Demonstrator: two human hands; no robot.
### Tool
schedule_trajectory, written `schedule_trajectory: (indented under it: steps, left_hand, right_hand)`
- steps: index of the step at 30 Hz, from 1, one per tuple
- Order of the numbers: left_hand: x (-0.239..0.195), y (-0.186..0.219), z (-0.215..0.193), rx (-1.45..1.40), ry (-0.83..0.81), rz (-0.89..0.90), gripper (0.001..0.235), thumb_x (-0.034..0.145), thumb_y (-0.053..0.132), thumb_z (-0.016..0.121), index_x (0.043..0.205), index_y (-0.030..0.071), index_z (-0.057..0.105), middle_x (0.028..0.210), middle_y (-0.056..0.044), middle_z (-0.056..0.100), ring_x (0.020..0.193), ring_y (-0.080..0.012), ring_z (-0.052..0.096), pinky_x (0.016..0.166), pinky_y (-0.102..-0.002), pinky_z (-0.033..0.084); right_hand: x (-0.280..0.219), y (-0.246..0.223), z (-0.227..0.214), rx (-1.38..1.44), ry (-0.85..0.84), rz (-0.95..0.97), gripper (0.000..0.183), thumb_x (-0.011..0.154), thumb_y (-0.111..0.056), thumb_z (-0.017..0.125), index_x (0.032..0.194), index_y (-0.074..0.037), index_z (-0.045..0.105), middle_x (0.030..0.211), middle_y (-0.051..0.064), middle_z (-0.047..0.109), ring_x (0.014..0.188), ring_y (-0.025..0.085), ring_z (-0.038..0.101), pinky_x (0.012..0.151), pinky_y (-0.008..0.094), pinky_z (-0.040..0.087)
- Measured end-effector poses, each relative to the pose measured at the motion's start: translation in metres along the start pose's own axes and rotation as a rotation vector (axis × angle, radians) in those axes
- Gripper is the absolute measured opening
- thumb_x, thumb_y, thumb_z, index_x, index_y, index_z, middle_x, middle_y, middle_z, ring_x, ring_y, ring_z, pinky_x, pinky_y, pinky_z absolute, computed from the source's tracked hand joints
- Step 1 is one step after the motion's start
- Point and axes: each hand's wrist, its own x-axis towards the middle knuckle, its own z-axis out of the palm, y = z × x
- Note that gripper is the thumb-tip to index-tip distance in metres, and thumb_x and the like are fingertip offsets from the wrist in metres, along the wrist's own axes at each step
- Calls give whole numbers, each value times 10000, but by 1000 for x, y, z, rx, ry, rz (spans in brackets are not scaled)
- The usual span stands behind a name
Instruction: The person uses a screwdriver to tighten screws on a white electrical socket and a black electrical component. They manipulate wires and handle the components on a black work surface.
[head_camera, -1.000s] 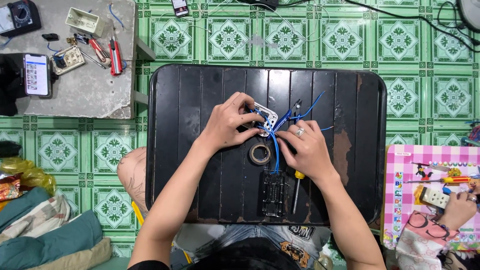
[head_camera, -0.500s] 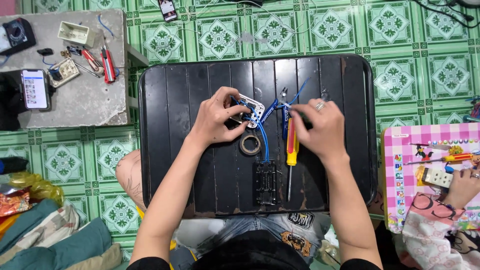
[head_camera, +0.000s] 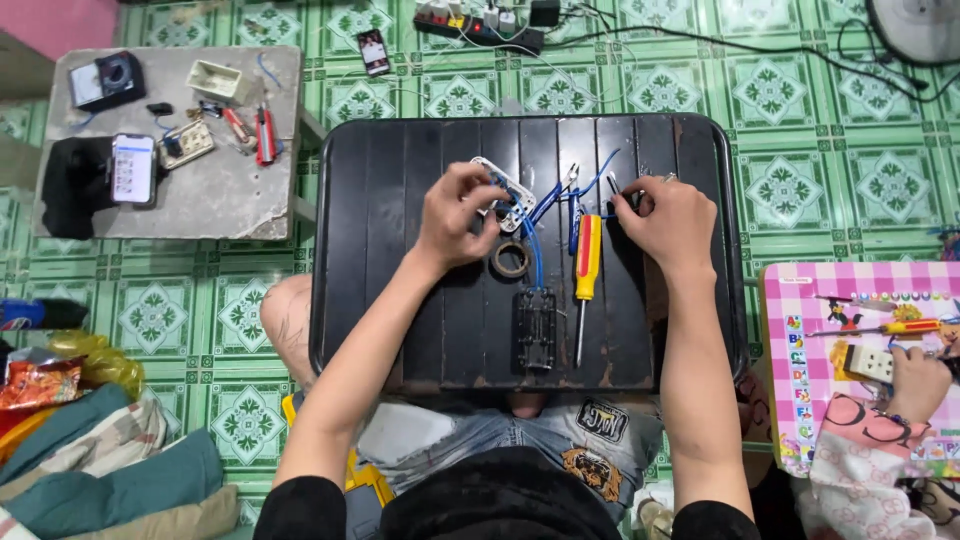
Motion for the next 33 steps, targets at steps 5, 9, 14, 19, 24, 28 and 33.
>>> schedule_trajectory:
  steps: [5, 9, 14, 19, 24, 28, 33]
  left_hand:
    - [6, 85, -30, -78, -215, 237, 451, 596, 87, 635, 1033, 189, 682, 1104, -91, 623, 894, -299, 624, 805, -442, 514]
    - [0, 136, -53, 157, -775, 466, 924, 383, 97, 949, 1237, 239, 624, 1358, -58, 641, 1316, -262, 582, 1125, -484, 416]
    - [-33, 119, -1, 216, -407, 582, 131, 843, 144, 715, 914, 202, 621, 1112, -55, 649, 1158, -260, 608, 1017, -540, 452]
    - [39, 119, -48, 119, -672, 394, 759, 668, -88, 718, 1328, 264, 590, 1350, -40, 621, 1265, -273, 609, 1014, -541, 515]
    - [114, 85, -121, -212, -190, -107, 543, 727, 319, 903, 1068, 76, 557, 921, -188, 661, 920, -455, 670, 744, -551, 513]
    - [156, 72, -148, -439, -92, -319, 624, 900, 195, 838, 1368, 44, 453, 1297, -180, 667, 1213, -289, 680, 1020, -363, 625]
    - [189, 85, -164, -247, 86, -297, 734, 846, 373, 926, 1342, 44, 497, 1271, -192, 694, 1200, -254, 714, 875, -325, 725]
  right_hand:
    - [0, 15, 28, -34, 314, -67, 56, 953, -224, 791, 926, -182, 768, 542, -35, 544, 553, 239, 637, 575, 325, 518]
    - [4, 6, 42, 8, 576, -95, 82, 964, -185, 802, 895, -184, 758, 517, -48, 553, 505, 219, 631, 549, 291, 508]
    - [3, 15, 56, 77, 505, -218, 87, 966, -156, 820, 903, -165, 761, 501, -29, 532, 480, 238, 602, 527, 295, 477]
    - [4, 22, 56, 116, 452, -280, 72, 958, -132, 816, 905, -149, 770, 488, -23, 527, 473, 245, 596, 523, 303, 464]
    - [2, 11, 50, 116, 272, -374, 262, 993, -393, 738, 1140, -177, 737, 493, 14, 506, 485, 302, 599, 545, 357, 457]
    - [3, 0, 39, -6, 30, -297, 518, 974, -590, 635, 1270, -184, 759, 565, -81, 553, 475, 109, 546, 506, 293, 430]
    - [2, -5, 43, -100, 224, -475, 385, 928, -615, 767, 1047, -250, 798, 582, -54, 604, 494, 97, 557, 456, 252, 337]
